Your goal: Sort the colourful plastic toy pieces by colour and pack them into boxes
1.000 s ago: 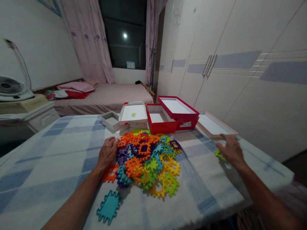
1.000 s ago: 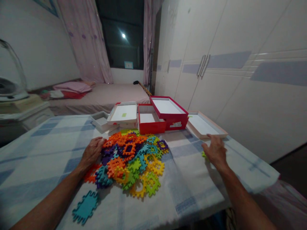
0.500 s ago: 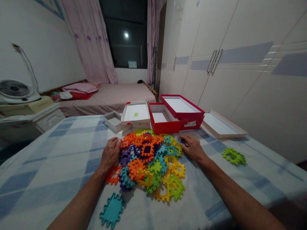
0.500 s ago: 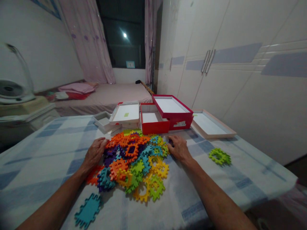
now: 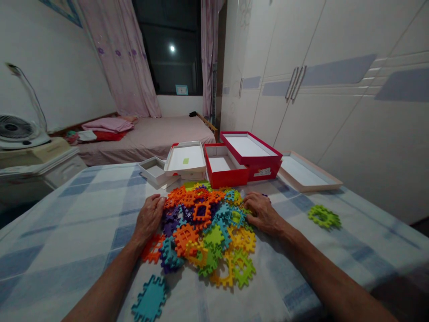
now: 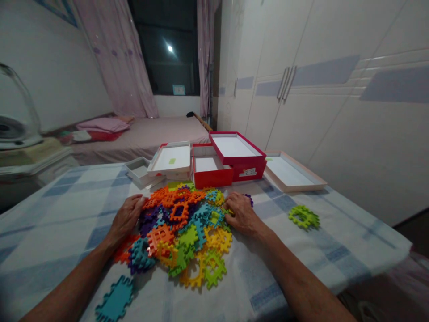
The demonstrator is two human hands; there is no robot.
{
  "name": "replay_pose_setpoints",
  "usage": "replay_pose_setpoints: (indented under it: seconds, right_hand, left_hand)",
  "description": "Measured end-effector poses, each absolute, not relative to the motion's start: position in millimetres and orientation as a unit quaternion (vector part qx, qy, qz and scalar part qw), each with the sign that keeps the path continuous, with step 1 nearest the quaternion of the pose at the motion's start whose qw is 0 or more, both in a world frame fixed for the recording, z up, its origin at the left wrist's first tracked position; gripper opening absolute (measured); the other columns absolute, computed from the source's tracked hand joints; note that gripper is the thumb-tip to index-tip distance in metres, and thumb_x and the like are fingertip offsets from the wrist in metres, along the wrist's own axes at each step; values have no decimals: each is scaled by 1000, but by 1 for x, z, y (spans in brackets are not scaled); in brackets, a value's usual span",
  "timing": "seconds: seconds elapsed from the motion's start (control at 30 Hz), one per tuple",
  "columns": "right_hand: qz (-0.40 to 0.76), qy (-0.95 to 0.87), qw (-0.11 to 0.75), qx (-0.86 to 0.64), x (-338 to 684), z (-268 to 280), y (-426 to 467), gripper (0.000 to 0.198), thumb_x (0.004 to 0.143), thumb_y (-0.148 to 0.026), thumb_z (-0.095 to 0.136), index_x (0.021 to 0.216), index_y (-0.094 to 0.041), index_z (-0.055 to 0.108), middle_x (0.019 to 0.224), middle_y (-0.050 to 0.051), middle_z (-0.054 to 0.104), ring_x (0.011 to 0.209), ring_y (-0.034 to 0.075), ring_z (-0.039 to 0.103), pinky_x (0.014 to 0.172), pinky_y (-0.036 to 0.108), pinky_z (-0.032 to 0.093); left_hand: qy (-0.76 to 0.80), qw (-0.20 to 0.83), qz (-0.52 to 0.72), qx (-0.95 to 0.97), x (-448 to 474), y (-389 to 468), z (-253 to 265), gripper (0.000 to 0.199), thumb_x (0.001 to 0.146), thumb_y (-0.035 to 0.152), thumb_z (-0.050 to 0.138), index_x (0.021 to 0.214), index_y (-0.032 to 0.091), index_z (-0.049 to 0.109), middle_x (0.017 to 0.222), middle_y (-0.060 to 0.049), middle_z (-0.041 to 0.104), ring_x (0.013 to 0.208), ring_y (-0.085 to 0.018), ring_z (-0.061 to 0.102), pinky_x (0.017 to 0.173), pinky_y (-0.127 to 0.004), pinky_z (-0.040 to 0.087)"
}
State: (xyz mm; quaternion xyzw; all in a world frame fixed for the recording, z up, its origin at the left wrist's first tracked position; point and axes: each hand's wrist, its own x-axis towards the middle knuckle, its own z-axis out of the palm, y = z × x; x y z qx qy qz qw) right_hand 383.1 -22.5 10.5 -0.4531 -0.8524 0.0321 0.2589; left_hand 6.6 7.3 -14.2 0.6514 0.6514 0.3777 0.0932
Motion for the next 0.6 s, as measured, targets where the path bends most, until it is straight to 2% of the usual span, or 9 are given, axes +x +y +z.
replay_pose_setpoints:
  seconds: [0.17, 0.3, 0.43, 0.5, 0.6]
  right_hand:
    - [103, -793, 314, -512, 388, 27, -15, 14, 75, -17, 45, 83, -18, 56, 93, 6, 61, 90, 19, 54, 82, 31, 40]
    - [122, -794, 252, -539, 375, 37, 11, 15, 81, -23, 44, 84, -17, 58, 90, 6, 61, 87, 18, 54, 81, 30, 38]
    - [138, -773, 228, -576, 353, 27, 33, 8, 75, -21, 52, 80, -17, 56, 80, 3, 61, 76, 17, 54, 71, 27, 39]
    - [141, -759, 236, -590, 348, 20, 36, 13, 74, -21, 52, 86, -17, 55, 78, 3, 61, 73, 17, 55, 67, 27, 40]
    - [161, -746, 269, -587, 351, 15, 35, 30, 71, -21, 56, 100, -15, 55, 93, 7, 64, 84, 18, 58, 74, 29, 43]
  left_hand:
    - [650, 94, 373, 655, 8, 6, -12, 53, 84, 52, 27, 92, 16, 66, 114, -12, 58, 107, -25, 55, 102, -40, 39]
    - [651, 95, 369, 656, 9, 5, -9, 57, 83, 52, 25, 93, 13, 66, 116, -15, 58, 109, -26, 55, 102, -42, 38]
    - [653, 93, 369, 656, 9, 5, -10, 55, 84, 52, 26, 92, 15, 66, 114, -14, 59, 108, -26, 56, 101, -42, 40]
    - [652, 91, 369, 656, 9, 6, -11, 53, 85, 50, 26, 92, 16, 66, 114, -13, 59, 107, -25, 57, 100, -41, 41]
    - [652, 91, 369, 656, 9, 6, -13, 52, 86, 49, 27, 94, 16, 66, 116, -12, 58, 108, -24, 57, 100, -40, 41]
